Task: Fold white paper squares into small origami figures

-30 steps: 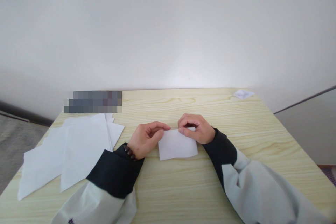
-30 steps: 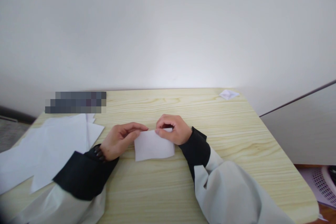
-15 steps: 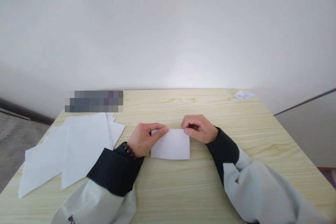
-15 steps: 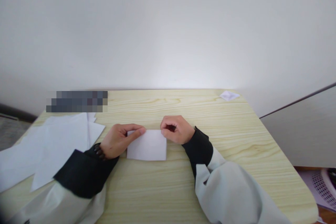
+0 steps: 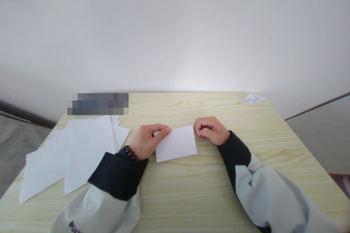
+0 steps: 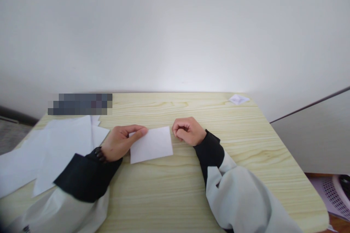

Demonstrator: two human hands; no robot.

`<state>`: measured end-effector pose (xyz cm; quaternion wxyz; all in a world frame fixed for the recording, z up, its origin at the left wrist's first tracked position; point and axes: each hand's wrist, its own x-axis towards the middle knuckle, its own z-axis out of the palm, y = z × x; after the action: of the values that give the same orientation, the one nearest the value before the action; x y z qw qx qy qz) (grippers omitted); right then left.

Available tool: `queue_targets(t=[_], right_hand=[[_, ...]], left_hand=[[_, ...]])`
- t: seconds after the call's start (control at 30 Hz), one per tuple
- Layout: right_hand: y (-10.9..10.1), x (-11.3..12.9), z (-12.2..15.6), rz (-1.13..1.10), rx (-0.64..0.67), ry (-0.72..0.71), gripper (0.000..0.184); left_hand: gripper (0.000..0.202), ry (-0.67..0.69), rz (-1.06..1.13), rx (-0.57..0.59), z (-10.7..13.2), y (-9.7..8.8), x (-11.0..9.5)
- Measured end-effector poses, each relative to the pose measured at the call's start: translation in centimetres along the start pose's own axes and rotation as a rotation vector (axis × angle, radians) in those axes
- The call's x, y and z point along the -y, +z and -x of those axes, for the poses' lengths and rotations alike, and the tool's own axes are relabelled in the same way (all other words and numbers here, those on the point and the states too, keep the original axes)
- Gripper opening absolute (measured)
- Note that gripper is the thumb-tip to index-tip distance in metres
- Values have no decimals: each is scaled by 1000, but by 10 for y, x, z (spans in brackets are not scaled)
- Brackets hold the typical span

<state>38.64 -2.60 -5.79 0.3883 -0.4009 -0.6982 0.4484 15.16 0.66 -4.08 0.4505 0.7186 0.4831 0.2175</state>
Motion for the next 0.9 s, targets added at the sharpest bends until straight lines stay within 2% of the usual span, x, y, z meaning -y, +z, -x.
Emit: queue_targets(t=[0.23,0.4,0.53,0.63,0.67,0.77,0.9], right_hand=[[11,3,-1,96,-110,112,19],[16,-4,-2,141,-157,113,21],[14,-7,-3,206,-201,99,19],[13,-8,-3,379,-257,34,15],[13,-8,-3,437,-274,18,15],[17,-9,-3,548,-343,28,15],[27,-12,1,562,-473,112,37]], left_hand=[[35,43,-7,14,-2,7,1],[34,103,-40,27,-3,7,1],[31,273,-178,4,-3,8,8],[28,590,-349,-46,-5,11,15],[27,638,-424,-46,-6,12,16],[29,663,-624,-30,-7,16,17],[31,659,-741,-52,-6,21,15]])
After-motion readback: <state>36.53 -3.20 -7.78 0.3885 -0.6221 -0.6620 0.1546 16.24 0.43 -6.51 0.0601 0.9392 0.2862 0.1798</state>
